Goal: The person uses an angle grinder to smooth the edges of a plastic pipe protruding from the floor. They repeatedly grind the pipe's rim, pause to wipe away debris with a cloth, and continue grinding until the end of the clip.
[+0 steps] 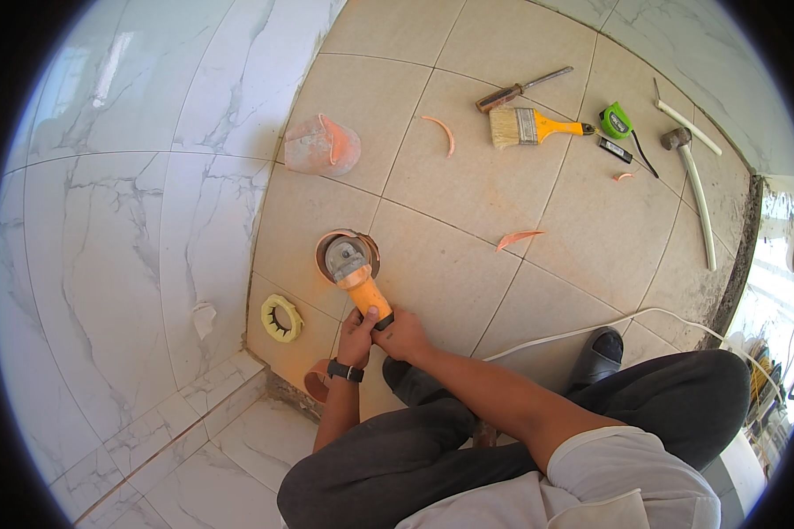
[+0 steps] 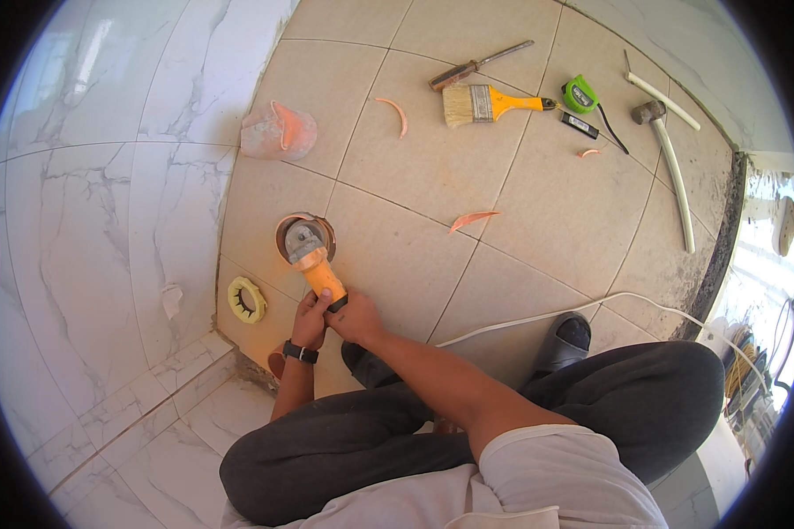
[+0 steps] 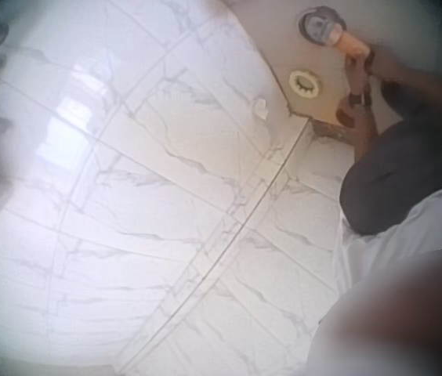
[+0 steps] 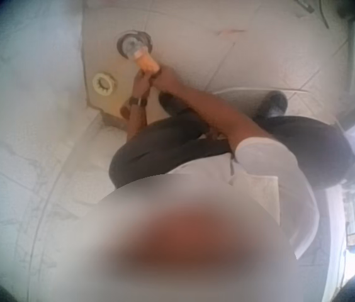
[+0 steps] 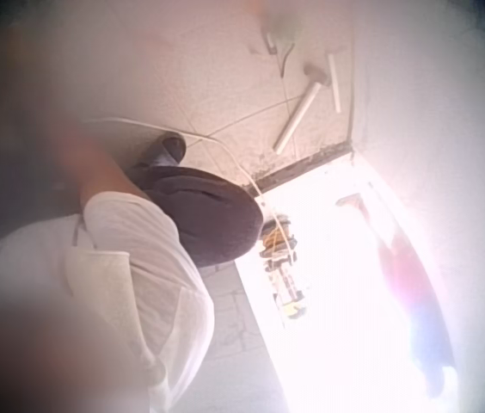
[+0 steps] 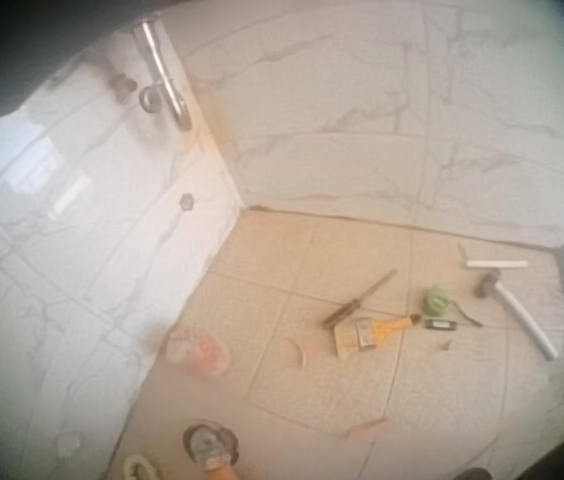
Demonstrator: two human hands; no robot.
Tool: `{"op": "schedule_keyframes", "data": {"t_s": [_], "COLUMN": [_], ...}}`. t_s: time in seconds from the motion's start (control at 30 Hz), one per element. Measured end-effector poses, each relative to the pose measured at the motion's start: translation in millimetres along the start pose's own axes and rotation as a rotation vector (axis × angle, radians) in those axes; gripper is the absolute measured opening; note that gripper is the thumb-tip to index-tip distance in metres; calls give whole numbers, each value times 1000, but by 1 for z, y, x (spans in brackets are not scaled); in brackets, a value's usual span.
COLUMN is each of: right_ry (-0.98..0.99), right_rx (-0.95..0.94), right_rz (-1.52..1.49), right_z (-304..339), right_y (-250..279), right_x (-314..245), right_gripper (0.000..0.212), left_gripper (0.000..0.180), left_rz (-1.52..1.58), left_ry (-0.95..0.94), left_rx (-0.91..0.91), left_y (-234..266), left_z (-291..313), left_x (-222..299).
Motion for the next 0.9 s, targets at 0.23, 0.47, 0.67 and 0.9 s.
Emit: {"op": "schedule_keyframes", "data": {"t_s": [0.23,0.47,0.67,0.9], "right_ry": [42,13,12,39], "right_rx": [34,-3,10,35], "right_rz": [-14,1,-23,-21], "right_z": [4,3,3,3], "right_y": [3,2,0,-3], "right_x": [-1,2,3,6], "right_gripper": [52,54,54,55], "left_gripper": [43,41,42,42], "left_rz": [-1,-8,5,41], "left_ry": [2,-6,2,-5], "left_rx": [-6,-5,-21,-45], "left_y": [-1,-1,0,-1], "left_z": [1,1,1,2], "left_x": [-1,0,-1,1]}}
Point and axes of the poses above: each hand's wrist, its own z-axis away from the middle knuckle, its own y-axis out of the back of the hand, x = y × z, the point moved 2 cm from there along -z, towards the middle knuckle, and after that the axes turned 5 degrees about y, right-handed, at the moved point
